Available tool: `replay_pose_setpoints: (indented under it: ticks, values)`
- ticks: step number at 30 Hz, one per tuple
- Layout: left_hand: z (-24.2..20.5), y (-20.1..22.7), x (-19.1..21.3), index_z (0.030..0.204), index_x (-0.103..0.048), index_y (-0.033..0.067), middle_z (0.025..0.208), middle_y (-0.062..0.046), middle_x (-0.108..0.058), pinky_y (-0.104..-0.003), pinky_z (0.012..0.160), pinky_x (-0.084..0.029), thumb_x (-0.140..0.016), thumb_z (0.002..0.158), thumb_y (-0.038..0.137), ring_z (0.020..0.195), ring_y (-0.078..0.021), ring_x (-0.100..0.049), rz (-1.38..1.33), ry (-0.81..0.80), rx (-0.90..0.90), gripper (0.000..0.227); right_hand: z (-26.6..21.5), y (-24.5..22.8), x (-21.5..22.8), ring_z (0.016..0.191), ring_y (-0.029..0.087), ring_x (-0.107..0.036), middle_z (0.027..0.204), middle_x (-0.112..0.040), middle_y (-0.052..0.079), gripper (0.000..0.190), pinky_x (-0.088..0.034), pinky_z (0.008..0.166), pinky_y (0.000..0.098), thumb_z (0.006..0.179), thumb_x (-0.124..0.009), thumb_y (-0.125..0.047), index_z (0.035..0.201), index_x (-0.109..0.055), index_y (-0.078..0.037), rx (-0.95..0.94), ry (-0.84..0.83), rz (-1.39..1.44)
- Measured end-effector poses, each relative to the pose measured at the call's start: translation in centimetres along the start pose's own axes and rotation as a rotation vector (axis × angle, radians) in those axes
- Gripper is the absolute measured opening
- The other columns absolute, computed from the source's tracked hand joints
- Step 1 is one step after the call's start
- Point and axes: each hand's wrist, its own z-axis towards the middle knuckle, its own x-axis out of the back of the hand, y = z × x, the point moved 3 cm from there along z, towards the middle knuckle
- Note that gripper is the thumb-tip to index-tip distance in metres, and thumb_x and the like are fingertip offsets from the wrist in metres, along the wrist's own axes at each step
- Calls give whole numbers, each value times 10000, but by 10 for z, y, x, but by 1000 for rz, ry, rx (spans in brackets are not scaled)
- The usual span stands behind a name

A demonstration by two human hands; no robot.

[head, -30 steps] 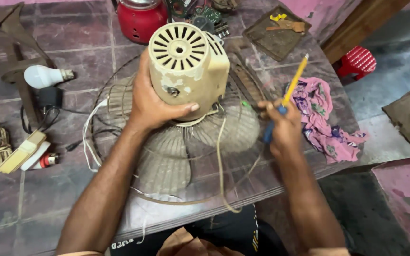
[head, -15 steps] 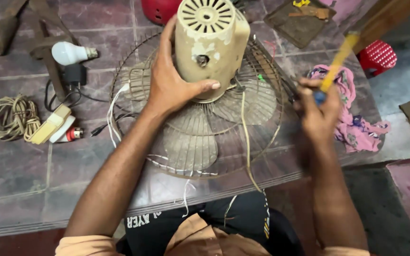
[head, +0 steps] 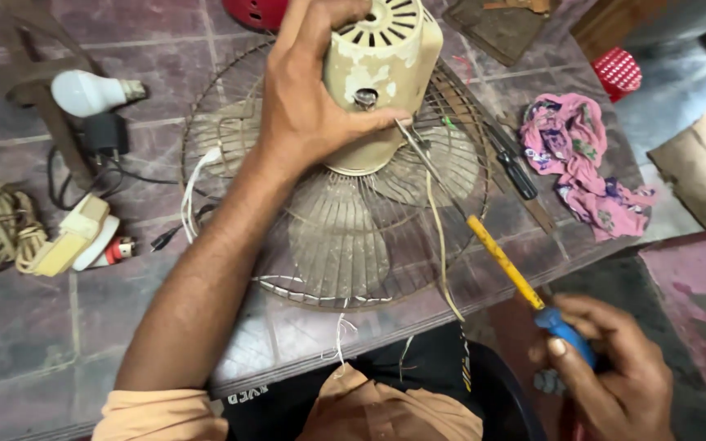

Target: The person is disassembling and repairing an electric table fan using a screwdriver and other tools.

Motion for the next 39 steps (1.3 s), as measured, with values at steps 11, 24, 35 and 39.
replay_pose_setpoints:
  ticks: [11, 24, 35, 39]
  values:
    - [-6, 3, 2, 1320, -549, 81, 1250, -126, -577, -405, 987, -582, -1065, 716, 314, 1138, -312, -662, -9, 60, -3, 827, 20, -96, -31, 1043, 308, -721, 1104, -697, 252, 294, -566, 910, 354, 821, -708, 52, 1109, -675, 97, 378, 142, -403]
    - [-7, 3, 2, 1319, -537, 83, 1276, -134, -550, -434, 1000, -578, -1083, 714, 398, 1161, -341, -648, -33, 71, -13, 874, 21, -129, -32, 1032, 337, -727, 1094, -696, 274, 306, -573, 901, 370, 781, -704, 71, 1087, -690, 91, 427, 100, -536]
    - [-9, -7, -7, 1335, -542, 87, 1254, -137, -561, -453, 982, -552, -1074, 697, 362, 1162, -348, -614, 19, 112, -56, 875, 5, -109, 3, 1013, 200, -651, 1246, -666, 227, 435, -521, 822, 301, 851, -646, 56, 1285, -623, 81, -53, -36, -185]
    - [-16, -13, -18, 1409, -484, 98, 1307, -167, -525, -461, 1006, -552, -1071, 681, 354, 1210, -370, -596, -26, 121, -33, 969, 2, -89, 25, 708, 108, -570, 1232, -730, 242, 555, -422, 469, 223, 925, -628, -14, 1471, -555, 55, -240, -121, 180]
